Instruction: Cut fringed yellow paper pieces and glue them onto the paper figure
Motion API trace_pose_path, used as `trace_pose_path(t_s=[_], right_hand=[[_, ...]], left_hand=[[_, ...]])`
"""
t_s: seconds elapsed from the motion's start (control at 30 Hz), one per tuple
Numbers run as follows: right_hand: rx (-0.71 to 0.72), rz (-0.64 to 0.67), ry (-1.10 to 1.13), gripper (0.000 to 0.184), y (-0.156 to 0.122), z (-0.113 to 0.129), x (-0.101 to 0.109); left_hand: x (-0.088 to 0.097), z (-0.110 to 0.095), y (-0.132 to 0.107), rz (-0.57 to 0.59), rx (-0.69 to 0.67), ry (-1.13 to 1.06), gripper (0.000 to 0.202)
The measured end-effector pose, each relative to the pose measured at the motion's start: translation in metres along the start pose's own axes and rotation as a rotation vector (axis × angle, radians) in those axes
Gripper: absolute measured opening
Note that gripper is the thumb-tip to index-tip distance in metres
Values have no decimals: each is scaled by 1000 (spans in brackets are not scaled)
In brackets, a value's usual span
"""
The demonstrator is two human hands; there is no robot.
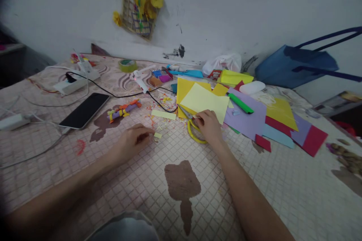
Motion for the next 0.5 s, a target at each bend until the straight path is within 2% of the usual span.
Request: trace_pose_path(t_s=[0.1,0.2,0.37,0.5], right_hand=[[25,-91,2,17,-2,15,10],[98,-111,47,21,-13,50,13],[388,51,117,24,-43,121,2],[445,69,209,35,-50,134,2]], left_hand=[[8,-1,0,-110,-4,-34,24],[9,-8,-3,-163,22,-132,18],[-17,-12,-8,69,205,-636,26],[-27,-4,-8,85,333,-897,27]])
Point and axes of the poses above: each hand's wrist, its own y-axis towards the middle knuckle, its own x-axis out of the back of the hand, z = x × y, the point moved 6 cm from there along y, towards the middle knuckle, and after that the axes turned 4 degrees about -y, right-handed, at the moved point
